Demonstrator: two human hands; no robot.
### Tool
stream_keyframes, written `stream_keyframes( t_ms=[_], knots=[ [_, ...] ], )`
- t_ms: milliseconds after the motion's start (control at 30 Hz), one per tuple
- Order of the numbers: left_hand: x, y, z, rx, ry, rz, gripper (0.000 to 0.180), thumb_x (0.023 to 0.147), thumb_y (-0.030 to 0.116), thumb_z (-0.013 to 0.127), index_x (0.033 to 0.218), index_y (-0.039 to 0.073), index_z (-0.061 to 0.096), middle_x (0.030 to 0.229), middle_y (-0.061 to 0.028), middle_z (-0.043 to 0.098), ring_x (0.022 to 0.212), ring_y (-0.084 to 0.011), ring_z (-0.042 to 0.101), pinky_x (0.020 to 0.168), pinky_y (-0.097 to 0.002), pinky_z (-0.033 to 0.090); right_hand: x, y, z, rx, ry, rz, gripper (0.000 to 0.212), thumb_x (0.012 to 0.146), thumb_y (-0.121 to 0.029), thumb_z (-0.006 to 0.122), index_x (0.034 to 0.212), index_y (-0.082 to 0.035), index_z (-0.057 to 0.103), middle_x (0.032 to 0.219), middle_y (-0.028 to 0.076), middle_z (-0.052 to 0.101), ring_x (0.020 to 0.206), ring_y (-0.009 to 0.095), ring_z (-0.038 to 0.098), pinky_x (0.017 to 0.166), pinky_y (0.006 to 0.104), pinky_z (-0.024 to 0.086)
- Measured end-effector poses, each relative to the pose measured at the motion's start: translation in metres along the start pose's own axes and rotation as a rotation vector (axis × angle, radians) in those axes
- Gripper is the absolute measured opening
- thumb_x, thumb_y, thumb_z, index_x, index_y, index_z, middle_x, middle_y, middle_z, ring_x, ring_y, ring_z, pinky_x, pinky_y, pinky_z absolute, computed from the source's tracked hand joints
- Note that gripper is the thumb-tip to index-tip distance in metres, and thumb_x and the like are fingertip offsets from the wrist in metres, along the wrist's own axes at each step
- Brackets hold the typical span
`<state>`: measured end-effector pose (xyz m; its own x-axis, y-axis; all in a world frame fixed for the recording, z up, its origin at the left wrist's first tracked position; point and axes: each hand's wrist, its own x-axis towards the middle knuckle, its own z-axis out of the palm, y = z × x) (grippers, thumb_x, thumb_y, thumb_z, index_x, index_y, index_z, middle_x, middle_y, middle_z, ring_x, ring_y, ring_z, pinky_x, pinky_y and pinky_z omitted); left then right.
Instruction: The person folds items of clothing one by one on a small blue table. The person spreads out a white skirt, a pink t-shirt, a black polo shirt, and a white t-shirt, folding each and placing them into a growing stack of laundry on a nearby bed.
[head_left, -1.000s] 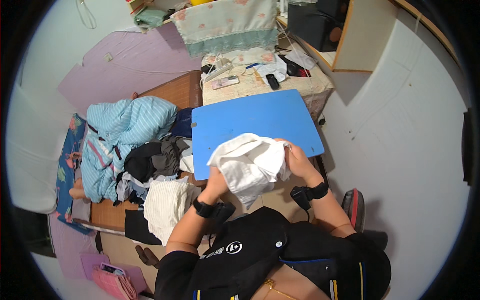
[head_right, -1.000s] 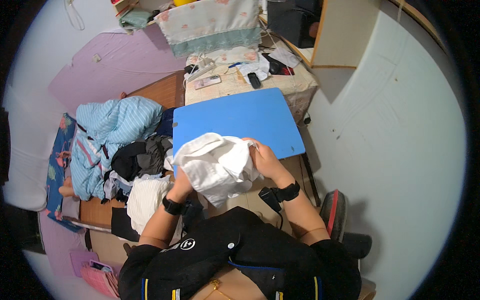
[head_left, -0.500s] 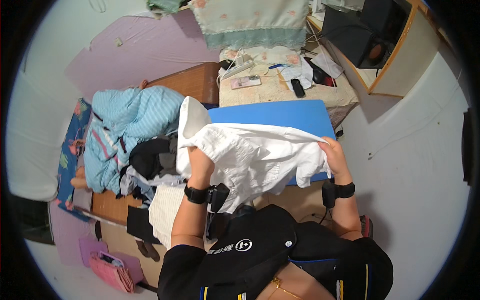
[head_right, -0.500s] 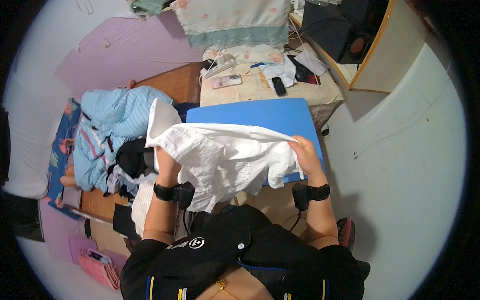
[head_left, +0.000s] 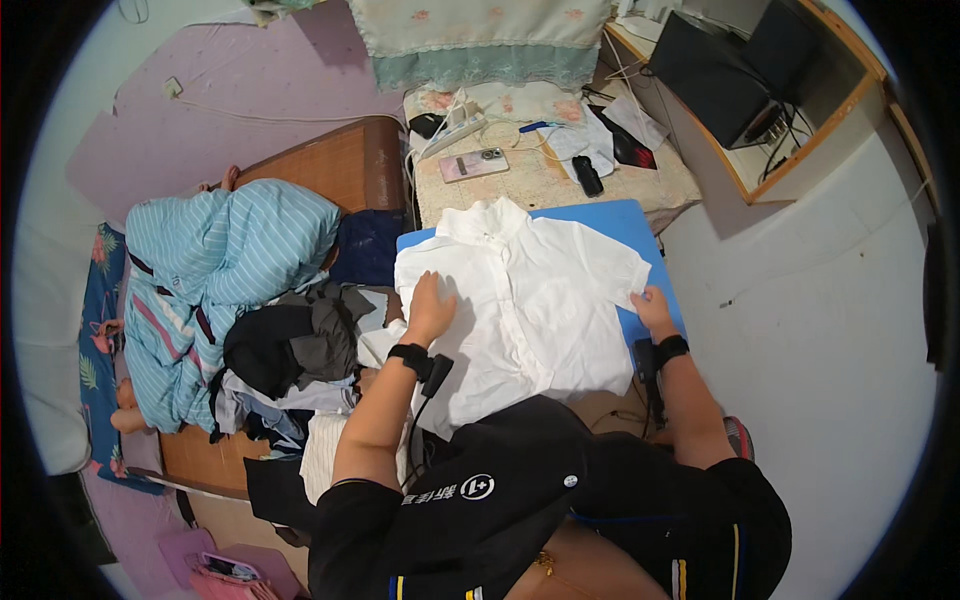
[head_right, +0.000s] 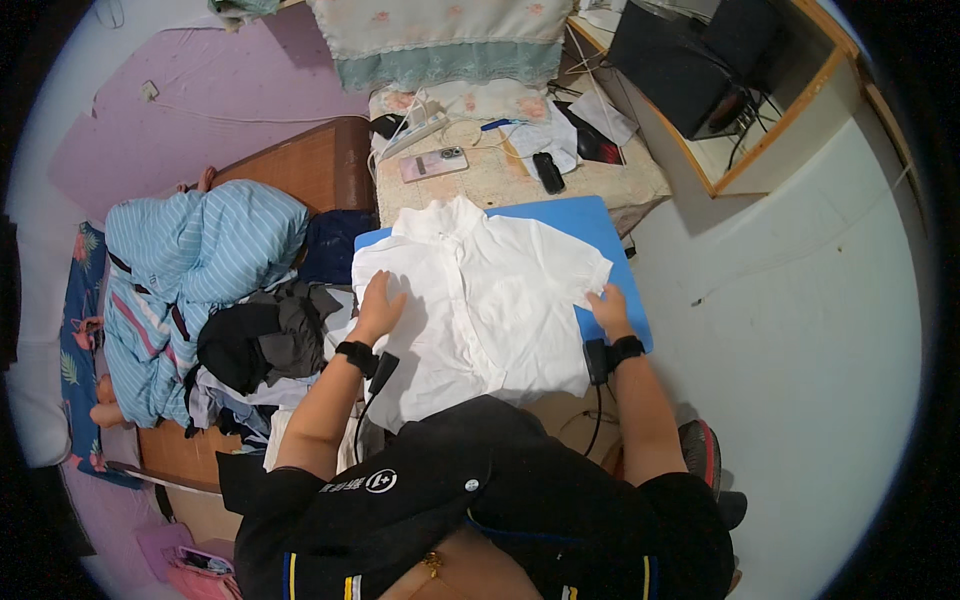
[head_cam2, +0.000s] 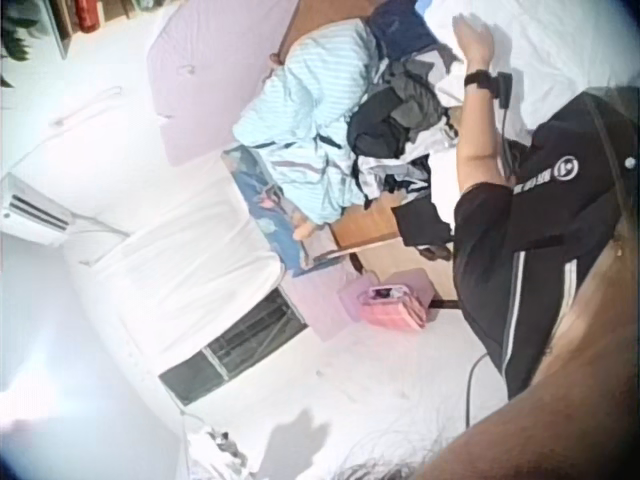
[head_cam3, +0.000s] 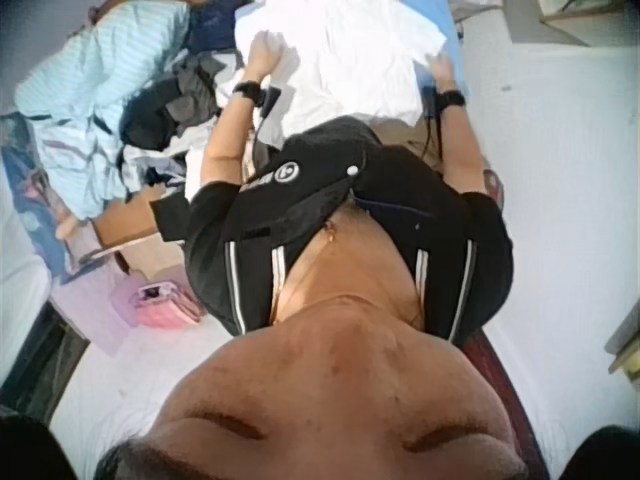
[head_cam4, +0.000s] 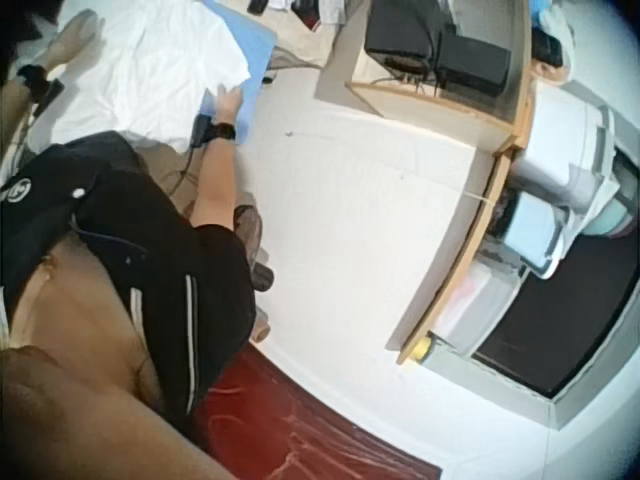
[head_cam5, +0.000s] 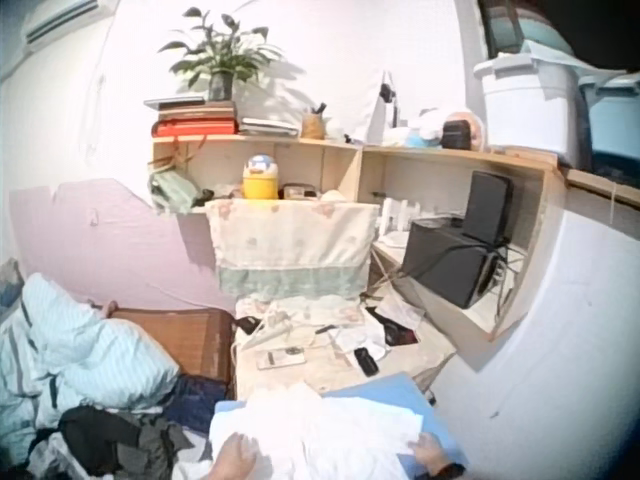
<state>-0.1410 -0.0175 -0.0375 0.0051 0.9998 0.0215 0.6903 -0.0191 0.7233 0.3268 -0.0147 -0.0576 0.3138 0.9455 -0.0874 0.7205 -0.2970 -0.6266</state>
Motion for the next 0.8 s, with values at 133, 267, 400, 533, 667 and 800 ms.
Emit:
stream_keyframes(
  t_ms=[133, 267, 400, 533, 667, 800],
  knots=[
    [-0.023, -0.021, 0.001, 0.261, -0.009, 0.04, 0.066, 0.076, 0.027, 0.062, 0.128, -0.003, 0.036, 0.133, -0.0257, 0.034, 0.125, -0.0374, 0.03, 0.103, -0.0402, 0.027, -0.003, -0.004, 0.021, 0.099, 0.105, 0.161, 0.067, 0.069, -0.034, 0.069, 0.113, 0.011, 0.046, 0.109, 0.029, 0.053, 0.102, 0.036, 0.052, 0.085, 0.039, 0.042],
    [-0.027, 0.007, 0.023, 0.356, -0.119, 0.054, 0.069, 0.078, 0.036, 0.059, 0.133, 0.004, 0.032, 0.139, -0.0244, 0.024, 0.13, -0.0395, 0.018, 0.105, -0.0478, 0.018, 0.024, 0.007, 0.028, 0.109, 0.243, 0.246, 0.07, 0.067, -0.035, 0.071, 0.114, 0.01, 0.045, 0.11, 0.028, 0.052, 0.1, 0.036, 0.053, 0.084, 0.038, 0.043],
    [-0.031, 0.018, 0.038, 0.461, -0.161, 0.017, 0.076, 0.079, 0.044, 0.055, 0.138, 0.01, 0.023, 0.143, -0.0245, 0.009, 0.133, -0.0423, 0.002, 0.104, -0.0555, 0.006, 0.041, -0.024, 0.02, 0.067, 0.138, 0.243, 0.051, 0.061, -0.027, 0.073, 0.088, 0.012, 0.056, 0.085, 0.025, 0.06, 0.082, 0.033, 0.06, 0.073, 0.0386, 0.046],
    [-0.009, 0.044, 0.064, 0.498, -0.167, 0.046, 0.08, 0.079, 0.049, 0.054, 0.14, 0.011, 0.019, 0.143, -0.0256, 0.006, 0.132, -0.0444, -0.002, 0.103, -0.0579, 0.003, 0.087, 0.028, 0.005, 0.14, -0.028, 0.215, 0.032, 0.062, -0.019, 0.065, 0.069, 0.011, 0.059, 0.065, 0.021, 0.06, 0.065, 0.031, 0.06, 0.064, 0.0398, 0.044],
    [0.015, 0.069, 0.084, 0.531, -0.145, -0.004, 0.08, 0.08, 0.051, 0.051, 0.141, 0.012, 0.017, 0.144, -0.0252, 0.005, 0.132, -0.0444, -0.003, 0.103, -0.0583, 0.003, 0.124, 0.043, -0.008, 0.334, 0.056, 0.1, 0.033, 0.068, -0.021, 0.06, 0.08, 0.01, 0.061, 0.076, 0.021, 0.064, 0.07, 0.03, 0.061, 0.062, 0.0385, 0.044],
    [0.046, 0.093, 0.11, 0.511, -0.144, -0.013, 0.079, 0.08, 0.053, 0.049, 0.141, 0.012, 0.018, 0.144, -0.0248, 0.007, 0.132, -0.0451, -0.001, 0.102, -0.0595, 0.002, 0.156, 0.041, -0.033, 0.336, 0.072, 0.059, 0.034, 0.069, -0.021, 0.059, 0.084, 0.01, 0.059, 0.08, 0.02, 0.063, 0.076, 0.032, 0.06, 0.067, 0.0384, 0.044]
  ],
)
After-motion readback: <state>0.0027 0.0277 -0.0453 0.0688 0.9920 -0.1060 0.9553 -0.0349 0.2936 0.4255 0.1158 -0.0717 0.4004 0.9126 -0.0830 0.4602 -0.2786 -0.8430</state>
